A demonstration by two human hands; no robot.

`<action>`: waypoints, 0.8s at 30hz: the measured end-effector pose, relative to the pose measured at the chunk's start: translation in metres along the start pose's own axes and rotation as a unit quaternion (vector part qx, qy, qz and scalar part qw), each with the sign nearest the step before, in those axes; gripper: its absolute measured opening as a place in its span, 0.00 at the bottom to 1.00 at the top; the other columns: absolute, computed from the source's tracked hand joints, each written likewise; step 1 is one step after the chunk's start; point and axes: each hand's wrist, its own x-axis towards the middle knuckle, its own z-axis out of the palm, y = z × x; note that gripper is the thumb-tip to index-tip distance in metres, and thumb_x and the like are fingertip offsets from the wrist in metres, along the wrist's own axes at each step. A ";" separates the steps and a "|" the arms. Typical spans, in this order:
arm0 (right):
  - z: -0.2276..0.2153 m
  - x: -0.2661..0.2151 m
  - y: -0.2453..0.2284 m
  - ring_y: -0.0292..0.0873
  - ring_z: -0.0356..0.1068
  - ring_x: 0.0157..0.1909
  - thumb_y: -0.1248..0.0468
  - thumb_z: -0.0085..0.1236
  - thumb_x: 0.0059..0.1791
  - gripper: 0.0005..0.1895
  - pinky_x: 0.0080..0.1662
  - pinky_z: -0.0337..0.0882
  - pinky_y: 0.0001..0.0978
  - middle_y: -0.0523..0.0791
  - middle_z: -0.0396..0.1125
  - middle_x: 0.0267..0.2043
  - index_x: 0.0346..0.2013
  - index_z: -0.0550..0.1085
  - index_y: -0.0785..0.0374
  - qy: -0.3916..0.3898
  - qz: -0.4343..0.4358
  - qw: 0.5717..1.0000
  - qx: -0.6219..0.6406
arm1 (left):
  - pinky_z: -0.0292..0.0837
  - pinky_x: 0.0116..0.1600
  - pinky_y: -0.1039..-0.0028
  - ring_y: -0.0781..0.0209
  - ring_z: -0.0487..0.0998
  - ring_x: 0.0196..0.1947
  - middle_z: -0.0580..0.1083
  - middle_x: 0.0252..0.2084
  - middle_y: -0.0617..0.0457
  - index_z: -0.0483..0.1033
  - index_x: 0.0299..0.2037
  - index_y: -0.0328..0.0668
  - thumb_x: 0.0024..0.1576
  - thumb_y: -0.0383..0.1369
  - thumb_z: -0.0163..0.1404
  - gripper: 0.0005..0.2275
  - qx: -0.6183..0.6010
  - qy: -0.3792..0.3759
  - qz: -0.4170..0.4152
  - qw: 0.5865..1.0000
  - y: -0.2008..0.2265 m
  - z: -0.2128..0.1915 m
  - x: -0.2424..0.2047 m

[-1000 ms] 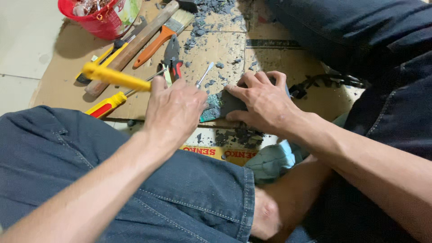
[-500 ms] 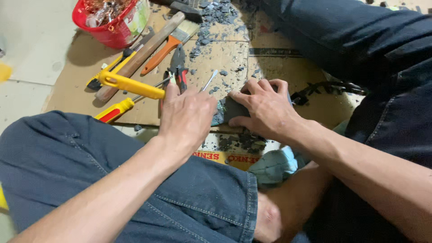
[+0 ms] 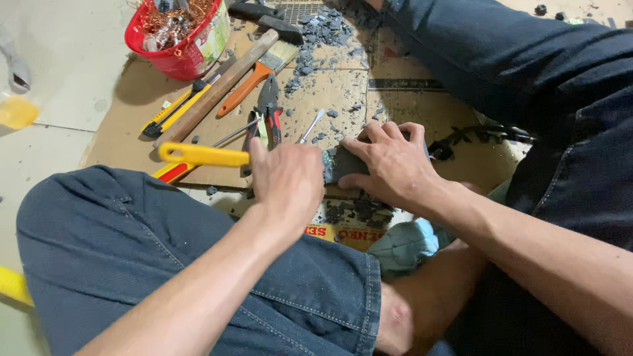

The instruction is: The person sits on the floor and uses a yellow-handled scraper to remove material from a green circuit board. They hold the board steady with their left hand while scraping with their right hand, creating debris on the cardboard below.

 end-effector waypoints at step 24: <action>-0.002 -0.001 -0.006 0.43 0.60 0.61 0.31 0.54 0.46 0.35 0.63 0.50 0.54 0.40 0.62 0.55 0.64 0.66 0.38 0.009 0.031 0.999 -0.014 | 0.54 0.48 0.54 0.57 0.78 0.40 0.78 0.31 0.55 0.81 0.38 0.46 0.60 0.26 0.47 0.08 0.121 0.069 0.048 0.989 0.003 0.014 0.005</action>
